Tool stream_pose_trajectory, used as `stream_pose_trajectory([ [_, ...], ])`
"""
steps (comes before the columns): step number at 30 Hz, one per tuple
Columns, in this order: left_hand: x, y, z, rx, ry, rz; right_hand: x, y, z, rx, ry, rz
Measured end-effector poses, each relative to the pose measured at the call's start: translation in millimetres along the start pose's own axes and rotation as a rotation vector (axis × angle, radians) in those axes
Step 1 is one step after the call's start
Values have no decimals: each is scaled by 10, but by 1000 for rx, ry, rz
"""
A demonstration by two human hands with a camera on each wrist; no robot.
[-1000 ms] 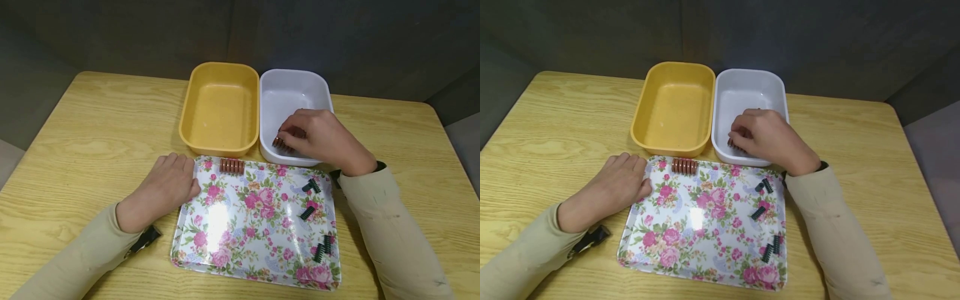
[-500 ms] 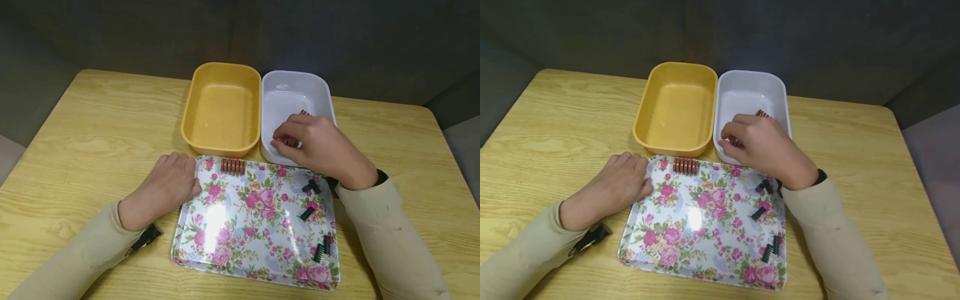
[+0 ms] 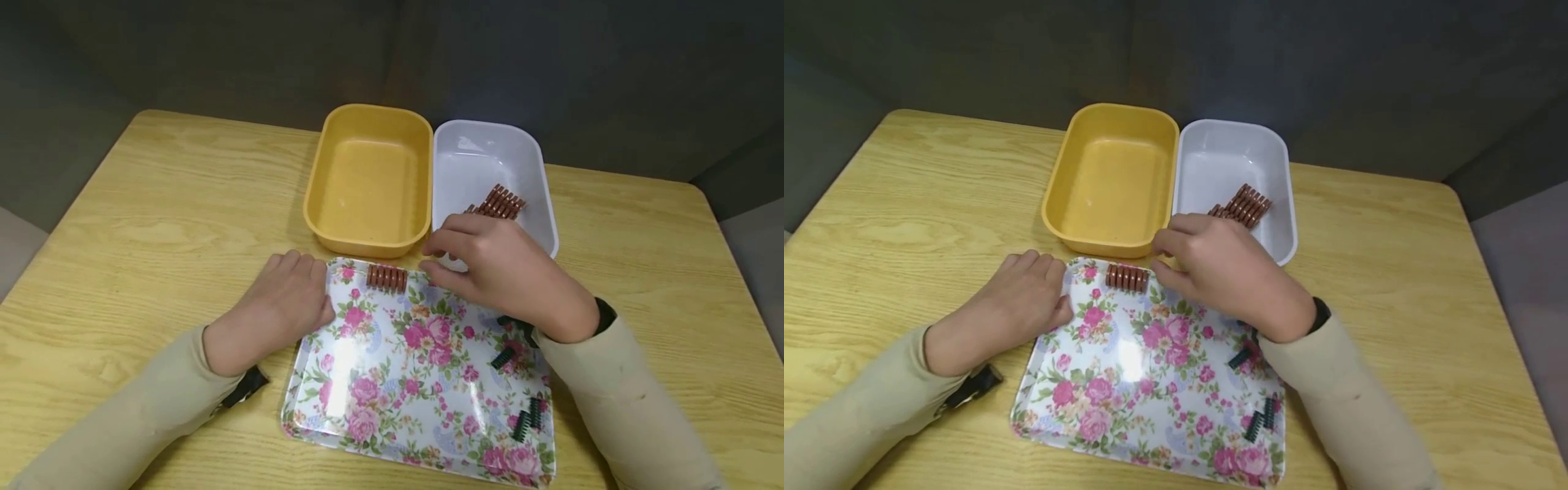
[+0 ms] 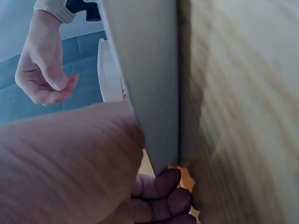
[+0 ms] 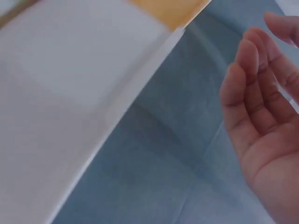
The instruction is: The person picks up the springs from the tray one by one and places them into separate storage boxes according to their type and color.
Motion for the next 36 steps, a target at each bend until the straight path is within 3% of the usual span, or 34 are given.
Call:
stream_pose_trajectory([
  [8,-30,20,2,-20,15,6,66,29,205,82,33,1],
  [18,-74,6,4,-22,20,10,93,21,403,116,26,-10],
  [23,-97,-3,11,-51,29,14,101,4,450,143,11,8],
  [30,-124,6,40,-25,21,20,101,-22,481,199,13,22],
  [36,-137,-1,55,-17,25,30,92,-32,534,172,11,-3],
])
Point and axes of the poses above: each hand's wrist, its own y-axis towards the middle knuckle, its own z-axis out of the palm, x = y × z, the point moved 3 cm from there along y, towards the middle knuckle, and after that the axes turned 12 degrees about y, right-handed, at the moved point
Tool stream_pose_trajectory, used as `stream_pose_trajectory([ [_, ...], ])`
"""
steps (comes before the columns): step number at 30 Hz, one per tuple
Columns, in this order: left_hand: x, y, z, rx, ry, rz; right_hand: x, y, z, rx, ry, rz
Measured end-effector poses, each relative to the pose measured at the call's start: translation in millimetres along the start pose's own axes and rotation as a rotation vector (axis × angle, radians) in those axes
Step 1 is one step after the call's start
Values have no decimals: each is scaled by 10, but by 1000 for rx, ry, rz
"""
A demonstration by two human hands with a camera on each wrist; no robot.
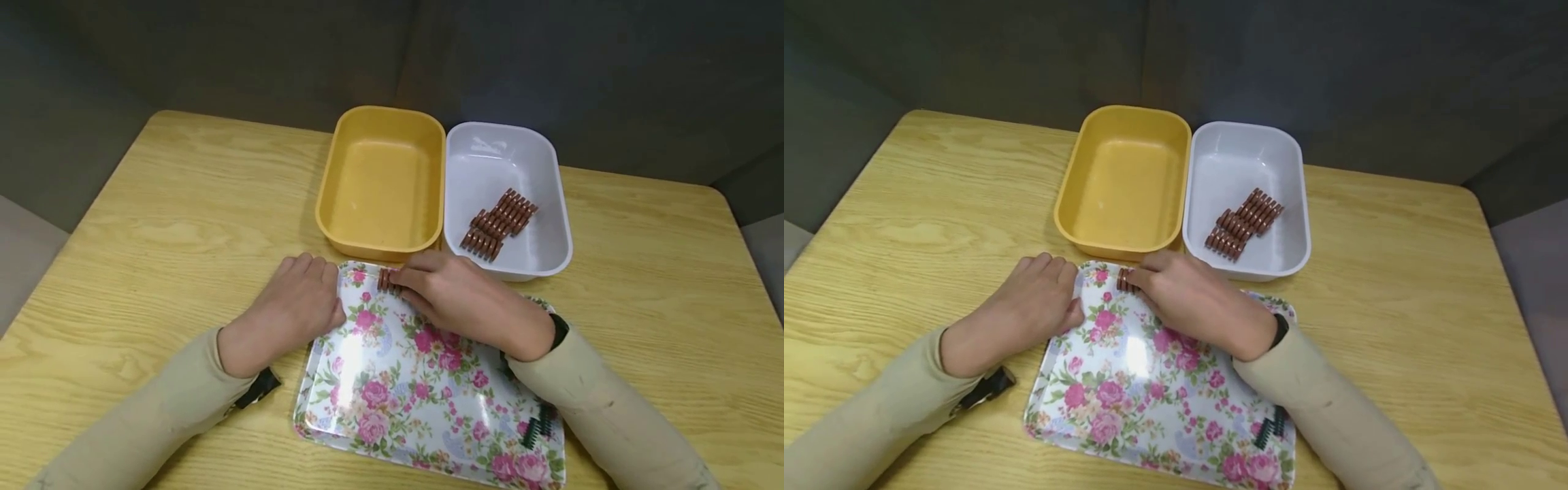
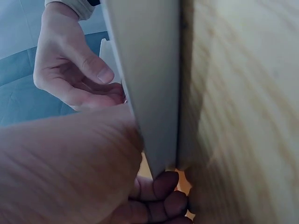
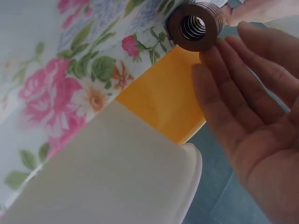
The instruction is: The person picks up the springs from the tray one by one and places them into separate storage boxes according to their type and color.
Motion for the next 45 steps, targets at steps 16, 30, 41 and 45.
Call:
stream_pose_trajectory([
  [16,-16,-29,-1,-104,19,11,-37,-5,15,-1,19,81],
  [30,-23,-23,27,-163,42,29,-45,-14,56,-8,-18,41],
  [41,-17,-71,12,-196,50,14,-6,4,92,-6,-25,-10],
  [45,-14,-61,9,-192,43,20,2,5,82,0,-28,8],
])
Point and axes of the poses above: each hand's wrist, its own y-axis towards the middle knuckle, its own z-axis out of the palm, x = y × z, the point moved 3 cm from there along y, towards the middle knuckle, and after that the axes turned 12 degrees about y, right-handed, at the moved point
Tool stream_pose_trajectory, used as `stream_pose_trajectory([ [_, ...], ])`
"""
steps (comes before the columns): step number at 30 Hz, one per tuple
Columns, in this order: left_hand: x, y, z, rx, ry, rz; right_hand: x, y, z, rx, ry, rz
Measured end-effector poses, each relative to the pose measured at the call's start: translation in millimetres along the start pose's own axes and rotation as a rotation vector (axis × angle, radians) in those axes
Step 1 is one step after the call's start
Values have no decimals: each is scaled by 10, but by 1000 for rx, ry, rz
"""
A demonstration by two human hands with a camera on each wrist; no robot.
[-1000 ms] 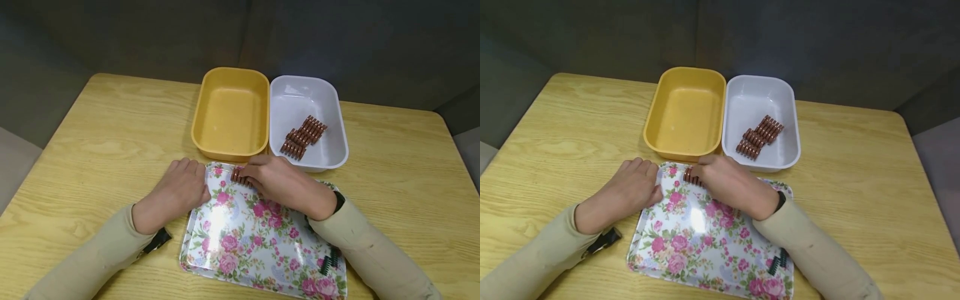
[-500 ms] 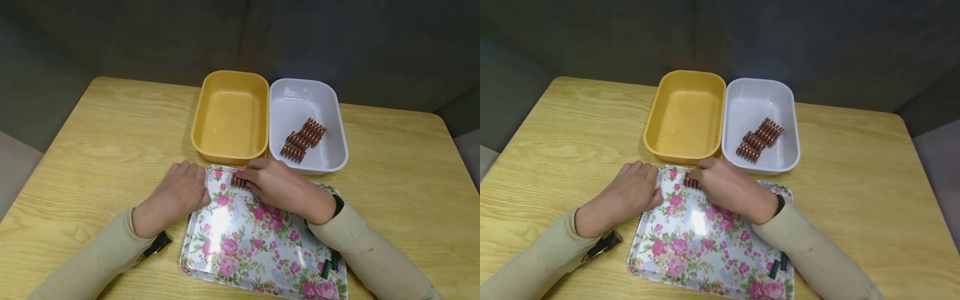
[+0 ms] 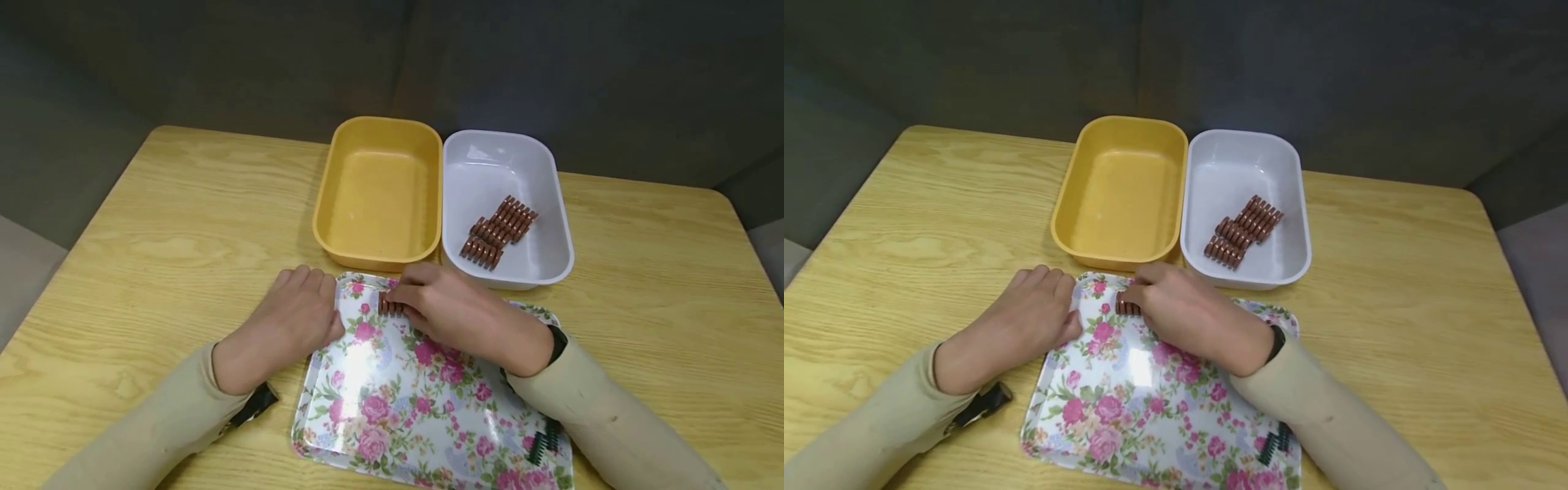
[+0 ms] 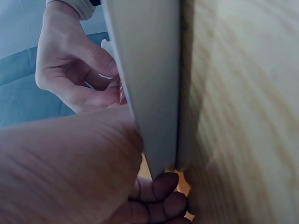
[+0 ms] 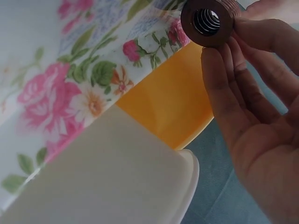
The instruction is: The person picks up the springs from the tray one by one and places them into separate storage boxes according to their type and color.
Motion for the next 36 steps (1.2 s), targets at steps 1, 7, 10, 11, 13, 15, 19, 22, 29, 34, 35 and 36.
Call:
stream_pose_trajectory([
  [1,-2,4,0,4,-1,1,0,-6,-1,2,1,4],
  [7,-8,15,-6,7,7,7,2,-19,-14,9,-14,-11],
  [10,-7,22,-14,16,9,10,8,-24,-27,13,-22,-32],
  [11,-7,25,-14,22,10,9,9,-26,-30,17,-19,-35],
  [13,-6,32,-13,44,5,4,10,-28,-31,24,-17,-38],
  [15,-6,36,-6,55,4,-3,10,-32,-25,32,-4,-34],
  [19,-9,25,-4,23,13,-2,23,-34,-15,35,0,-35],
  [22,-13,14,-5,-5,16,1,33,-37,5,39,-17,-52],
  [29,-12,7,-10,-49,33,8,67,-41,36,71,-27,-52],
  [34,-15,12,-25,-40,38,5,77,-43,38,81,-21,-10],
  [35,-15,13,-24,-38,37,4,77,-43,44,82,-24,-8],
  [36,-15,13,-23,-37,36,3,81,-42,45,82,-27,-6],
])
Point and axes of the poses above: each hand's wrist, its own y-axis towards the middle knuckle, its own z-axis out of the palm, x = y × z, the point moved 3 cm from there along y, towards the middle knuckle, and after that the axes turned 12 degrees about y, right-handed, at the moved point
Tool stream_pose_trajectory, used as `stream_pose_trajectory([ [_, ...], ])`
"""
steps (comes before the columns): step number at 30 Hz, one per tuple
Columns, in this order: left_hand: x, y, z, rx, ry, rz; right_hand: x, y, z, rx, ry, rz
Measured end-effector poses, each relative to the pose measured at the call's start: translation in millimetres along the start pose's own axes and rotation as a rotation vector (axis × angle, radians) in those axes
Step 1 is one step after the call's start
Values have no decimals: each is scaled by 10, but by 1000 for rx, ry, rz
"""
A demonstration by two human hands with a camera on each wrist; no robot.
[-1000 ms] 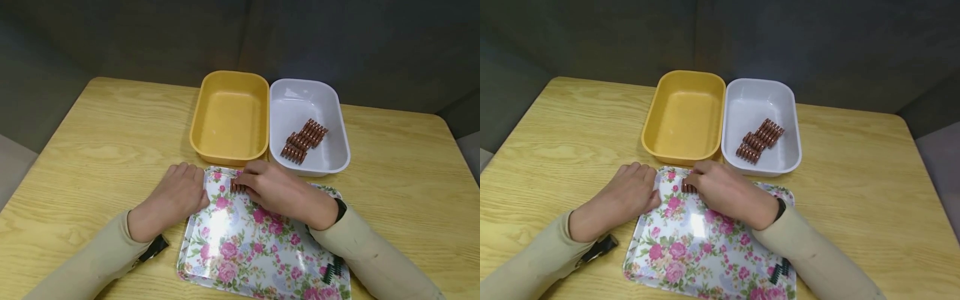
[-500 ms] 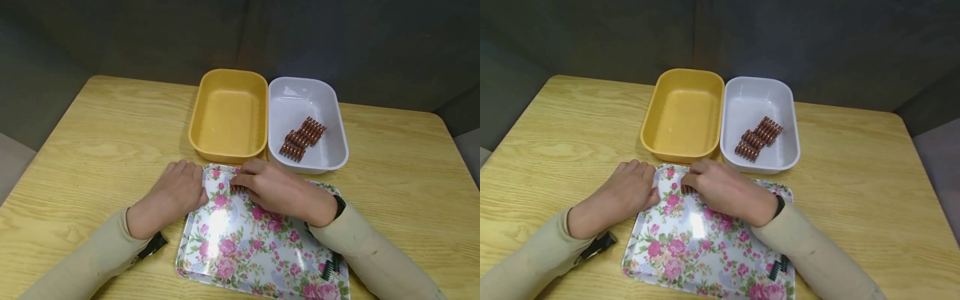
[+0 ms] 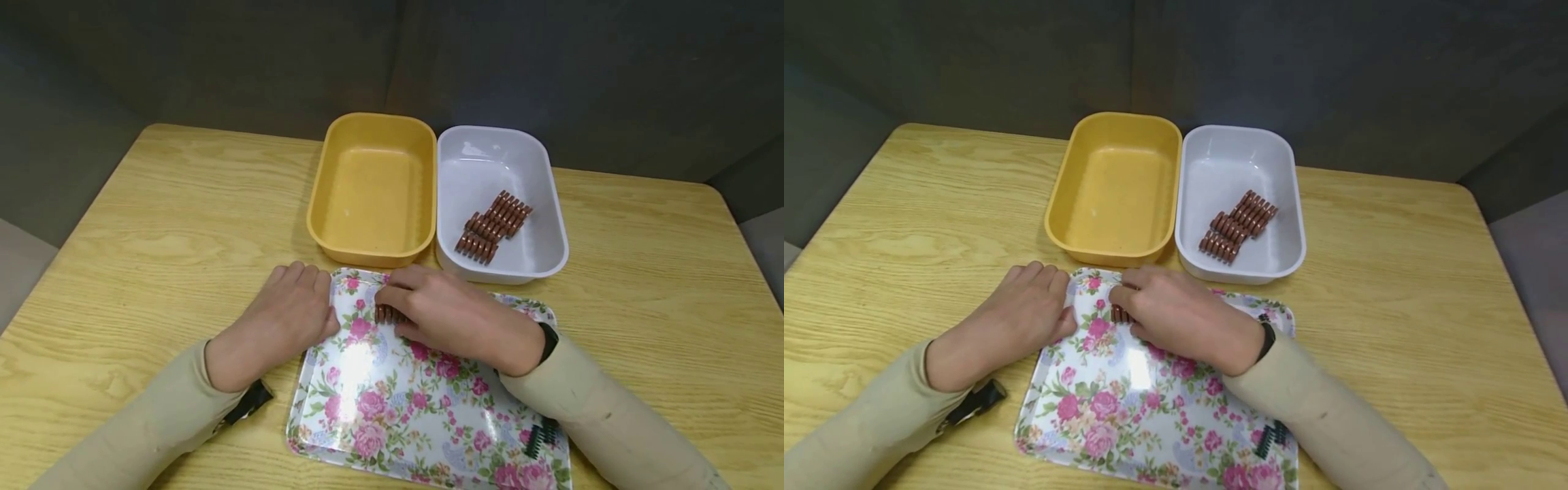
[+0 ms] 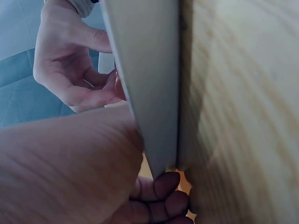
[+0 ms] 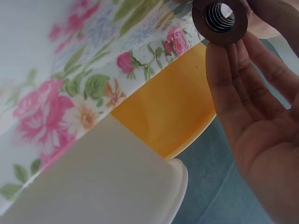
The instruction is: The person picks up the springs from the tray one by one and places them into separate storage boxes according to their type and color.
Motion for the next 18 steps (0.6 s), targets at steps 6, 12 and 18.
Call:
stream_pose_trajectory([
  [6,-1,-6,13,-30,14,2,50,-4,12,-17,-47,-17],
  [12,-9,0,-7,-25,21,5,84,-5,41,-36,-111,-30],
  [18,-8,3,2,6,2,1,107,-6,43,2,-95,-34],
])
Point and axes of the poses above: each hand's wrist, its own y-axis towards the middle knuckle, its own z-axis out of the palm, x = y × z, the point moved 3 cm from there along y, towards the middle knuckle, and after that the axes turned 12 degrees about y, right-handed, at the moved point
